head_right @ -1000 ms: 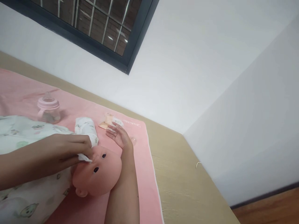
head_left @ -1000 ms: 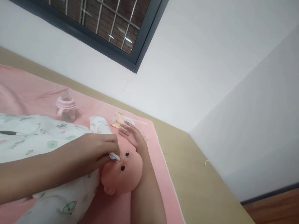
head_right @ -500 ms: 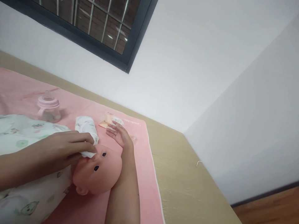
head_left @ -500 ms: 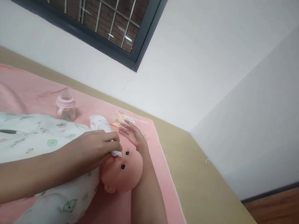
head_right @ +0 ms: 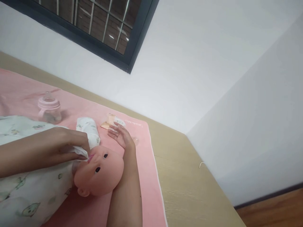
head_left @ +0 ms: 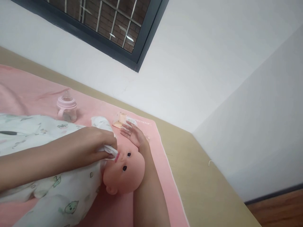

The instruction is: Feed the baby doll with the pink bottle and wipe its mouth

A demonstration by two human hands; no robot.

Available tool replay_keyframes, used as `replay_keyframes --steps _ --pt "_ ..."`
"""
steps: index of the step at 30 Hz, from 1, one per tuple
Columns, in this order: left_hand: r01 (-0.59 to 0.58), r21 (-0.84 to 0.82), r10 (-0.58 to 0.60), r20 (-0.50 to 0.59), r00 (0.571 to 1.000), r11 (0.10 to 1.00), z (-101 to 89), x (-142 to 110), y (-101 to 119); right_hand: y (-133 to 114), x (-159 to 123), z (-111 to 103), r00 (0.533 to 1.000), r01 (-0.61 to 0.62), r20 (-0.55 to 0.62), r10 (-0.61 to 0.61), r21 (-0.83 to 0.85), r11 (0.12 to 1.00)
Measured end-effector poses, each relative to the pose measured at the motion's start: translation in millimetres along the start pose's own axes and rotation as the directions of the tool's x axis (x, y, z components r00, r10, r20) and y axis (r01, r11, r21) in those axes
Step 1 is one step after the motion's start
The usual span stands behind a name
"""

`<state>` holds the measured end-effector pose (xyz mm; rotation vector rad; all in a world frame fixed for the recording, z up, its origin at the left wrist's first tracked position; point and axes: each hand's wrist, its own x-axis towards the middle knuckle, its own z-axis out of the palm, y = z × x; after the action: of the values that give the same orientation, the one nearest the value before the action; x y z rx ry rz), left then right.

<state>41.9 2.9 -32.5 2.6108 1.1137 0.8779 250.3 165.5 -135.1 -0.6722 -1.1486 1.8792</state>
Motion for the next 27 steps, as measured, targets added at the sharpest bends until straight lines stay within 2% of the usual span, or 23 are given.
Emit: replay_keyframes --steps 3,5,10,16,24,27 --pt "0.073 -0.057 -0.064 0.147 0.987 0.996 -3.5 0 3 0 1 0 1.0 -0.001 -0.002 0.001 0.006 1.0" --pt "0.085 -0.039 -0.078 0.155 0.985 0.996 -2.8 1 4 0 1 -1 1.0 -0.004 0.0 0.004 0.01 1.0" --pt "0.042 -0.04 -0.037 0.103 0.994 0.998 -1.2 0 2 0 2 -1 1.0 -0.01 -0.003 0.01 0.013 1.0" --pt "0.062 -0.006 -0.062 0.078 0.995 0.998 -3.9 0 1 0 1 -1 1.0 -0.007 0.001 0.007 0.011 1.0" --pt "0.039 0.069 -0.04 0.005 0.999 0.997 8.4 1 -6 0 1 0 1.0 -0.007 0.0 0.007 0.016 1.0" --pt "-0.012 0.088 0.018 -0.065 0.998 0.996 11.8 1 -9 0 0 0 1.0 -0.003 -0.003 0.003 0.003 1.0"
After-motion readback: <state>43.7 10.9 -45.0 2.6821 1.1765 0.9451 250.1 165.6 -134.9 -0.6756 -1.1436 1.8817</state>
